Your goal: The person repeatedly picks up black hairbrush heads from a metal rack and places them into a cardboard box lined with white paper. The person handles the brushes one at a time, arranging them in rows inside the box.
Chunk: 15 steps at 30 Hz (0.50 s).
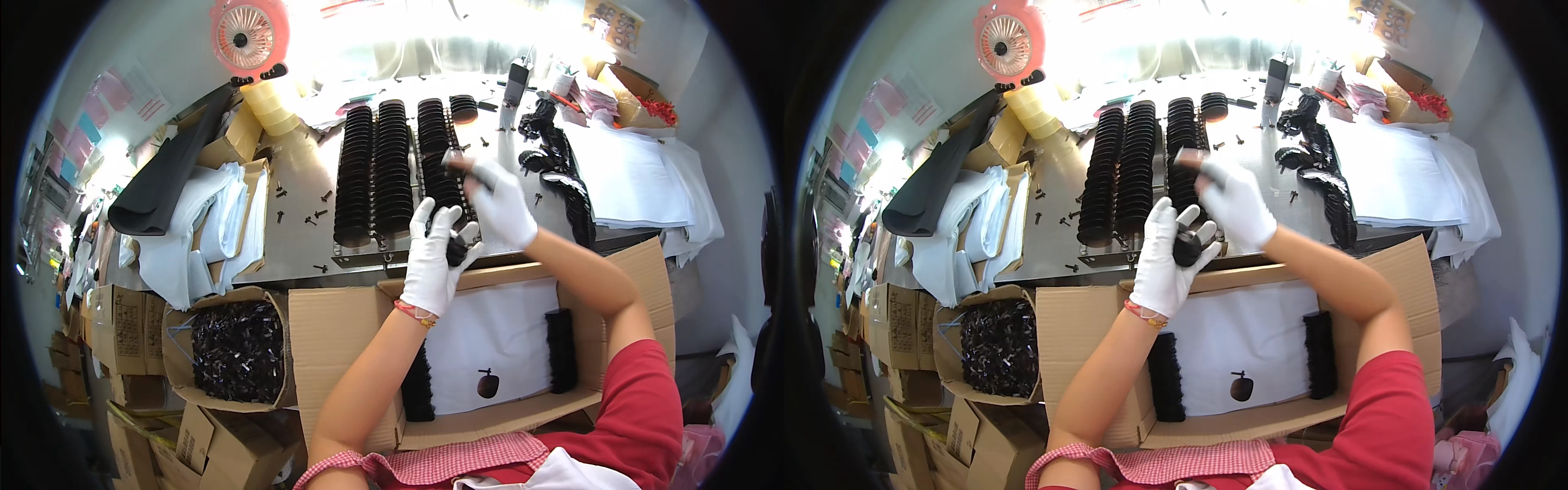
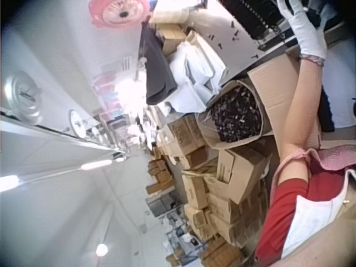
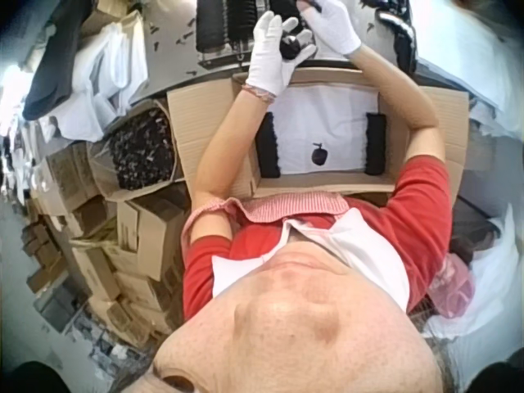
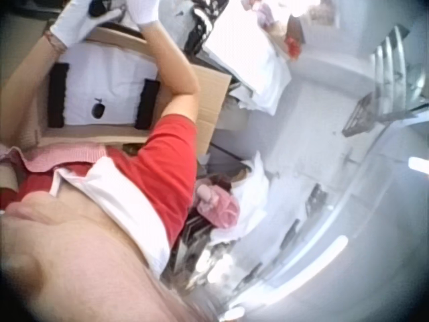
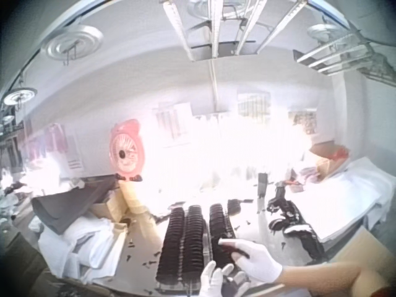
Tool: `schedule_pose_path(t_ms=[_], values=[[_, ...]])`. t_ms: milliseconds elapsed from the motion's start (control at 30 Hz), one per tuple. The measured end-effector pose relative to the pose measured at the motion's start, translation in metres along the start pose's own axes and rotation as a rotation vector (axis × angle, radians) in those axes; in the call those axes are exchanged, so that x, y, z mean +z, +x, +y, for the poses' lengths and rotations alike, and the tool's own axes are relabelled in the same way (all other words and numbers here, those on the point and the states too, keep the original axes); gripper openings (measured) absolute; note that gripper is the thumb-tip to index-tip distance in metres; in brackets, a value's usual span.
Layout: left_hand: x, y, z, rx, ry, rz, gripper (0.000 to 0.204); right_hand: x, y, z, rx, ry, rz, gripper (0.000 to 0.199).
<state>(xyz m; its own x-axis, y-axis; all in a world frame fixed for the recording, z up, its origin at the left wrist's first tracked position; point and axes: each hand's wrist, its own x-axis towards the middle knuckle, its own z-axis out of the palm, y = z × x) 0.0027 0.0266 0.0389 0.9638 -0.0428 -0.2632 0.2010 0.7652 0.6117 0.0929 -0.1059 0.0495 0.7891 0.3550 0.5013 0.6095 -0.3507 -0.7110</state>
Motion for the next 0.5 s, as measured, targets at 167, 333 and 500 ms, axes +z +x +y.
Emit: schedule_pose_path(t_ms=[167,333,500], values=[[-0.003,0.0,0.001,-0.071,-0.151,0.086,0.024,-0.007,-0.008,0.0,-0.344,-0.027,-0.226,0.043],[-0.02,0.016,-0.01,0.224,1.086,0.031,0.023,-0.039,0.086,0.123,0.247,-0.18,0.089,0.053],[-0.008,0.02,-0.002,0.098,1.444,0.023,0.031,-0.034,0.151,0.21,0.394,0.625,-0.149,0.069]])
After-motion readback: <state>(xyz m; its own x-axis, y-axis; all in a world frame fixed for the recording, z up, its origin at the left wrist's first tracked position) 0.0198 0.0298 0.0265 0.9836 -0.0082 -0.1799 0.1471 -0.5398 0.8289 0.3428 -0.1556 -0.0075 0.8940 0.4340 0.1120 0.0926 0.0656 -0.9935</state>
